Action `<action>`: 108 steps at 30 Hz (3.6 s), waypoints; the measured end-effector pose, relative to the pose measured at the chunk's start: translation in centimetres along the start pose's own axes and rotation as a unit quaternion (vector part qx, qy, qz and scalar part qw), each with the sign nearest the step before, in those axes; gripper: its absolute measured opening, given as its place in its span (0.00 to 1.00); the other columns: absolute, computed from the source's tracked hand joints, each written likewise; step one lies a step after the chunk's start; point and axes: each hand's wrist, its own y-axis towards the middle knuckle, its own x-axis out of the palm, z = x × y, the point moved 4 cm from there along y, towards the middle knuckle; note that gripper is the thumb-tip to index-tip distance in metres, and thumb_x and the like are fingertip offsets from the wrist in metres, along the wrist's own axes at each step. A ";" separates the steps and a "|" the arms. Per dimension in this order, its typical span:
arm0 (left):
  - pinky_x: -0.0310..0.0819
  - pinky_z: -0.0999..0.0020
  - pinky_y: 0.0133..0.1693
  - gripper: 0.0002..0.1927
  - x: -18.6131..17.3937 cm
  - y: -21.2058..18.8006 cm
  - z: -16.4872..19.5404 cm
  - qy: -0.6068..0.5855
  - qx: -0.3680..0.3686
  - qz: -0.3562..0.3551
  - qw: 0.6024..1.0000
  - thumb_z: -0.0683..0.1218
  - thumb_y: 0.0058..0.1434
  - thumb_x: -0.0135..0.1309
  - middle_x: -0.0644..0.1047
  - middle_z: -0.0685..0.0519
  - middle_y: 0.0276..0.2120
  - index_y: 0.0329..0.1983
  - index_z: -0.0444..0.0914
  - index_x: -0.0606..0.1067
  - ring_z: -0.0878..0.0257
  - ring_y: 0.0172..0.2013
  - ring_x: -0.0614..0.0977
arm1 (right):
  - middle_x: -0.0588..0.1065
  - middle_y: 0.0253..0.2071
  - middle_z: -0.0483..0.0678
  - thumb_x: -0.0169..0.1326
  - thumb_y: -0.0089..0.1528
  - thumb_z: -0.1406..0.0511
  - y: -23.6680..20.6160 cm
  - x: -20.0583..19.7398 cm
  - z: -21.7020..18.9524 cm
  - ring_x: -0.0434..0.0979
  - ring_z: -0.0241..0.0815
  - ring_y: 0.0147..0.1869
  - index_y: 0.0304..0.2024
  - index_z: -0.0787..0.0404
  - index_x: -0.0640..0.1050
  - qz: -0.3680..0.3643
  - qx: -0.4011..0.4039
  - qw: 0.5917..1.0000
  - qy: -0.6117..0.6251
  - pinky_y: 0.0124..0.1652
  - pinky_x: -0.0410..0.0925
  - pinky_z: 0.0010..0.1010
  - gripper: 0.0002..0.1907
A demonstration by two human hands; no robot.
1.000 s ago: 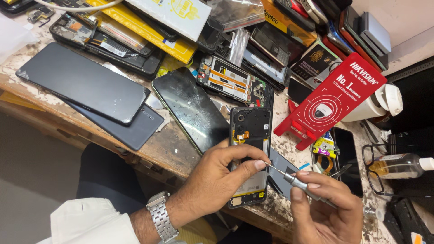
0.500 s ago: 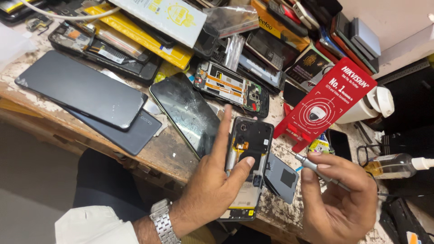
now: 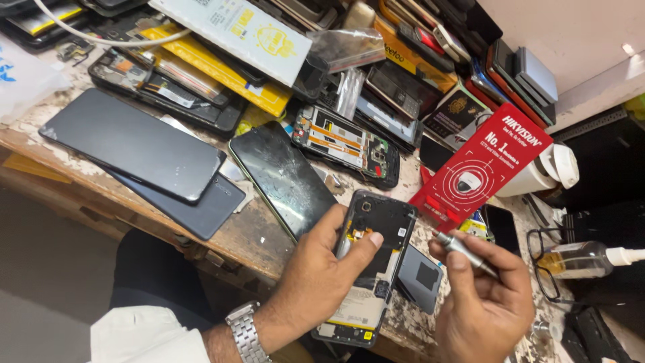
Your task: The person uses a screwdriver to remove screws from the back of a disassembled smartphone. They then use a prying tool to lift and disconnect internal components while the phone remains open on the workbench.
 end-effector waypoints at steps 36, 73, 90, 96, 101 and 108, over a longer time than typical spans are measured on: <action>0.70 0.63 0.21 0.11 0.1 -0.2 0.7 0.153 -0.037 0.021 0.987 0.50 0.63 0.54 0.78 0.51 0.17 0.39 0.38 0.71 0.64 0.16 0.80 | 0.77 0.44 0.55 0.57 0.57 0.72 3.1 3.8 -7.9 0.81 0.52 0.46 0.46 0.62 0.76 -0.338 -0.260 0.809 -0.404 0.44 0.74 0.39 0.15; 0.69 0.65 0.21 0.10 0.0 -0.2 0.3 0.133 -0.030 0.037 0.990 0.49 0.63 0.55 0.79 0.53 0.19 0.38 0.38 0.72 0.68 0.16 0.77 | 0.78 0.39 0.50 0.58 0.60 0.70 4.5 4.5 -7.4 0.80 0.45 0.38 0.48 0.61 0.77 -0.331 -0.212 0.816 -0.424 0.37 0.71 0.34 0.12; 0.72 0.66 0.23 0.10 0.0 -0.2 0.1 0.152 -0.052 0.030 0.987 0.49 0.64 0.55 0.81 0.53 0.22 0.40 0.37 0.73 0.67 0.19 0.79 | 0.81 0.41 0.49 0.62 0.63 0.69 4.4 4.4 -6.6 0.84 0.43 0.44 0.46 0.60 0.76 -0.286 -0.237 0.821 -0.434 0.41 0.74 0.32 0.11; 0.69 0.65 0.22 0.10 0.1 -0.2 0.1 0.165 -0.046 0.034 0.985 0.49 0.64 0.56 0.79 0.51 0.19 0.38 0.37 0.72 0.66 0.18 0.76 | 0.81 0.43 0.48 0.63 0.64 0.69 4.4 4.6 -6.2 0.84 0.40 0.47 0.49 0.60 0.76 -0.286 -0.239 0.834 -0.406 0.44 0.76 0.31 0.13; 0.70 0.66 0.21 0.10 0.2 -0.2 0.5 0.144 -0.019 0.034 0.989 0.49 0.63 0.55 0.80 0.55 0.20 0.38 0.38 0.71 0.70 0.18 0.77 | 0.80 0.44 0.49 0.64 0.63 0.70 4.4 4.7 -6.1 0.84 0.39 0.48 0.54 0.63 0.75 -0.265 -0.214 0.854 -0.393 0.44 0.76 0.29 0.18; 0.79 0.72 0.32 0.10 0.3 -0.2 0.1 0.118 0.000 0.033 0.992 0.48 0.63 0.55 0.84 0.56 0.29 0.43 0.37 0.73 0.72 0.29 0.85 | 0.78 0.46 0.53 0.58 0.64 0.74 3.1 1.6 -3.7 0.83 0.41 0.51 0.58 0.65 0.71 -0.167 -0.072 0.958 -0.223 0.49 0.78 0.26 0.19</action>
